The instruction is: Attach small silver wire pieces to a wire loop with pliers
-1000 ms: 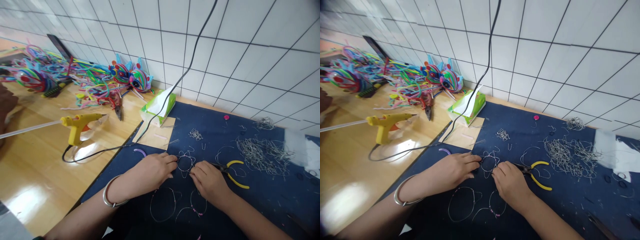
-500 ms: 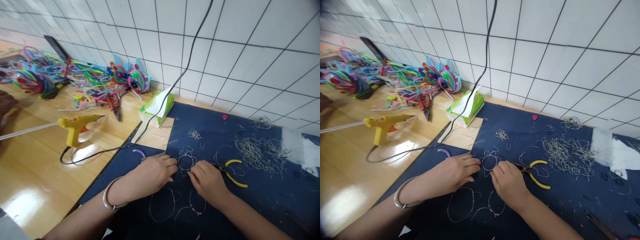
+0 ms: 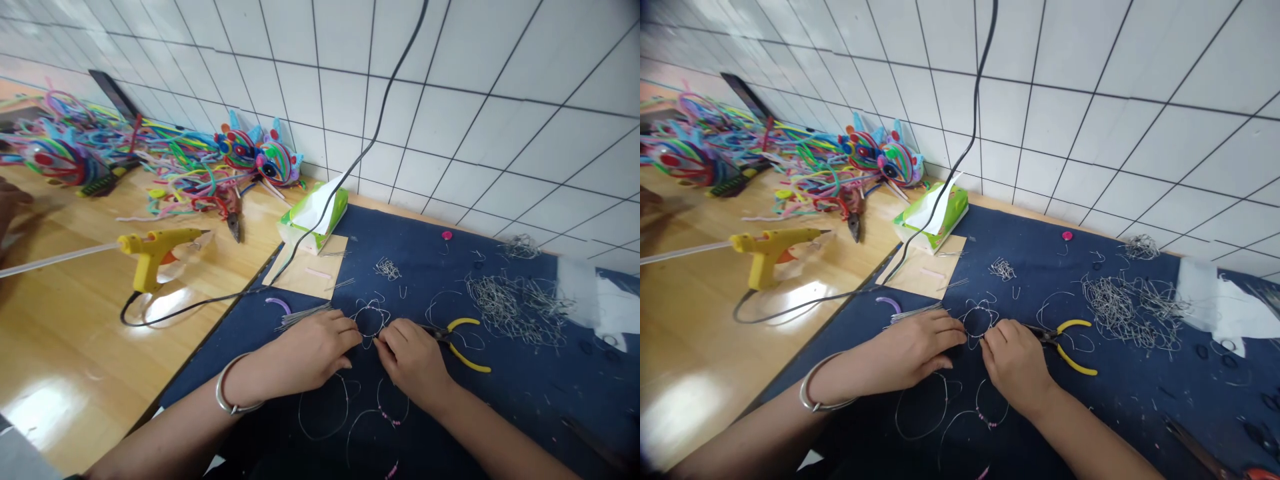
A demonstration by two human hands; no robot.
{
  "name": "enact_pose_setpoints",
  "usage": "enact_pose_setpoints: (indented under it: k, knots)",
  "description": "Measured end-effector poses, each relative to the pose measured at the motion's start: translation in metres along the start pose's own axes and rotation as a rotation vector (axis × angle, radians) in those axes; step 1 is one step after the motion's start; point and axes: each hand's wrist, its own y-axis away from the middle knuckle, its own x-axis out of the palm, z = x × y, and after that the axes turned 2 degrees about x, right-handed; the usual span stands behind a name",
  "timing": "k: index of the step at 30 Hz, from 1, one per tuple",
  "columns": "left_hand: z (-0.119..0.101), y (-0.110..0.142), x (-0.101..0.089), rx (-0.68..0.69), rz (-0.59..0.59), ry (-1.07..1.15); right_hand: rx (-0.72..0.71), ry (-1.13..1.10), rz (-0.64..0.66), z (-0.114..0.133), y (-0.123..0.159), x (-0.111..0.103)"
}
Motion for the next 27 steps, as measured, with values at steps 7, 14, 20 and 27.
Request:
enact_pose_setpoints:
  k: [7,14,20,27]
  knots:
    - [0.0,-0.001,0.0,0.021,0.02,-0.045,0.004,-0.016,-0.004,-0.002,0.001,0.0]
    - [0.0,-0.001,0.006,0.004,0.007,-0.089,-0.037,-0.03,-0.024,-0.005,0.0,0.001]
    - [0.0,-0.003,0.007,0.005,0.001,-0.098,-0.045,-0.018,-0.01,-0.006,0.0,0.001]
    - [0.002,-0.006,0.01,0.002,-0.014,-0.152,-0.094,-0.017,0.019,-0.002,-0.001,-0.004]
